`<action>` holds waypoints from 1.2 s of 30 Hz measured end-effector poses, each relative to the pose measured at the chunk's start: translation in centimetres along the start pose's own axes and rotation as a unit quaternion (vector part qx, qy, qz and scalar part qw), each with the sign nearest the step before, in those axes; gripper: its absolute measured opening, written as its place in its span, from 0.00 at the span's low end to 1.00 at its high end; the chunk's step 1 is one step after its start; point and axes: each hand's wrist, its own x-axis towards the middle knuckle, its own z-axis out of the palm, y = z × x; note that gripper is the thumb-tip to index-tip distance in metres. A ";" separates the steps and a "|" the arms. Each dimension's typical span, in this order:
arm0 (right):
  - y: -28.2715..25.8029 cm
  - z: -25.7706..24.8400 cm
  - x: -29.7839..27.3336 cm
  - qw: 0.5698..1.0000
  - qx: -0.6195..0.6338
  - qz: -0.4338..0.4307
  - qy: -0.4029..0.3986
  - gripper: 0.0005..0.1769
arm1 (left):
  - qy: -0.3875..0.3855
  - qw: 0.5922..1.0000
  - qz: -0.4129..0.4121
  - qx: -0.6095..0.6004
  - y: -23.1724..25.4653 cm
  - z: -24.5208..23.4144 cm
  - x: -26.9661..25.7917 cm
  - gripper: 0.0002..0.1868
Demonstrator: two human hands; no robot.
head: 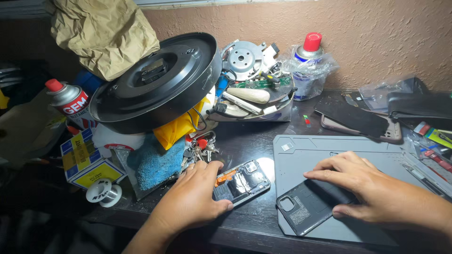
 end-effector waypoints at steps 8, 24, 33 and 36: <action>1.9 1.0 -0.8 0.996 0.003 0.075 0.046 0.54 | 0.052 0.998 0.043 0.017 -0.1 1.4 -1.3 0.56; -8.7 2.0 8.8 0.982 -0.075 -0.097 0.145 0.32 | 0.156 0.964 0.120 0.181 0.9 4.0 -2.2 0.51; -12.8 0.2 10.9 0.920 -0.331 -0.200 0.061 0.14 | 0.169 0.944 0.187 0.215 0.5 3.1 -2.0 0.49; -12.9 1.2 11.0 0.912 -0.355 -0.186 0.084 0.20 | 0.244 0.920 0.201 0.231 -0.8 4.0 -1.0 0.37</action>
